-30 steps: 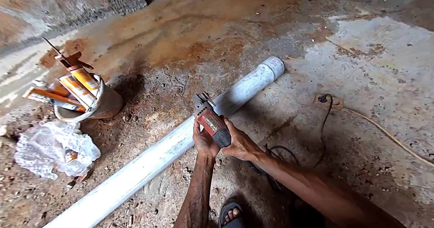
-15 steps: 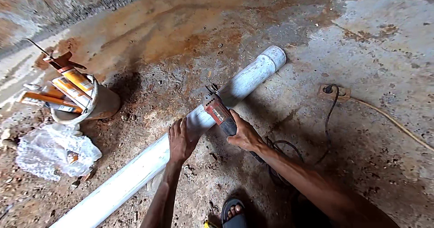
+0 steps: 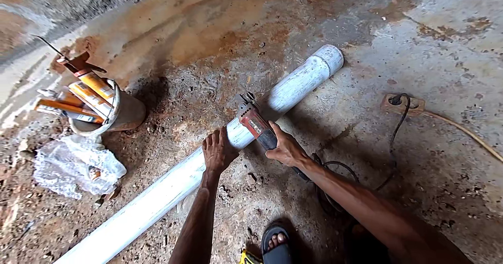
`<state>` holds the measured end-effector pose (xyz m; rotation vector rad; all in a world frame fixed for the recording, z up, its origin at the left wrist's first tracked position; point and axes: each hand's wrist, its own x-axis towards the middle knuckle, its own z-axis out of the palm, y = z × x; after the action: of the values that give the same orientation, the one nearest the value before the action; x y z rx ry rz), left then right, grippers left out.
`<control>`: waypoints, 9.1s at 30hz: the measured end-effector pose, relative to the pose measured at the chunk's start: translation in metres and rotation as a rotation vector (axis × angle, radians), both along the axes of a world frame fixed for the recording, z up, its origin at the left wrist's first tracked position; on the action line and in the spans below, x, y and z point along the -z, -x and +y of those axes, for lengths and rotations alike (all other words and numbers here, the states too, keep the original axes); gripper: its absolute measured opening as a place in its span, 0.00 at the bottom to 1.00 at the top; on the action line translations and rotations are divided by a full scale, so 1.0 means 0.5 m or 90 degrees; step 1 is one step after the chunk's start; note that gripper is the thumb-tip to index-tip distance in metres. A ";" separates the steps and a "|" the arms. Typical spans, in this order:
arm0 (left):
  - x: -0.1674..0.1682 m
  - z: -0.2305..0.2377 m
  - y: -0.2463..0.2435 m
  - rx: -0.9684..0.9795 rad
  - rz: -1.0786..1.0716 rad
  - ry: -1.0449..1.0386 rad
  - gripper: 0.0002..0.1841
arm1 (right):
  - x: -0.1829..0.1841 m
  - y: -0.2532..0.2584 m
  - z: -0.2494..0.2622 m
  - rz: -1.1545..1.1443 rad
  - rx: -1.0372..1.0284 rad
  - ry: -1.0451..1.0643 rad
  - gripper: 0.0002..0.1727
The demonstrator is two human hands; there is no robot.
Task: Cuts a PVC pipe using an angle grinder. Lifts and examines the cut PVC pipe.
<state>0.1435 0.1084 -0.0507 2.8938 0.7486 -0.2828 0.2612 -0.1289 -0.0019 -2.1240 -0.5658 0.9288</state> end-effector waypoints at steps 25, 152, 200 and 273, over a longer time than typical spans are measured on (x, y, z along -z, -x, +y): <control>-0.004 -0.006 -0.002 -0.022 0.003 0.006 0.62 | 0.014 0.003 -0.001 0.020 0.010 -0.003 0.60; -0.035 0.141 -0.080 -0.049 0.122 0.256 0.66 | 0.035 -0.011 -0.009 0.048 0.008 -0.033 0.62; -0.025 0.144 -0.072 -0.038 0.118 0.229 0.69 | -0.012 -0.073 0.078 0.073 -0.020 -0.006 0.58; -0.033 0.190 -0.105 0.061 0.156 0.086 0.70 | -0.041 -0.004 0.015 0.018 0.007 -0.136 0.59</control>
<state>0.1958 0.2033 -0.0344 2.8015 0.5981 -0.6813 0.2634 -0.1212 0.0187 -1.9179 -0.6111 0.8512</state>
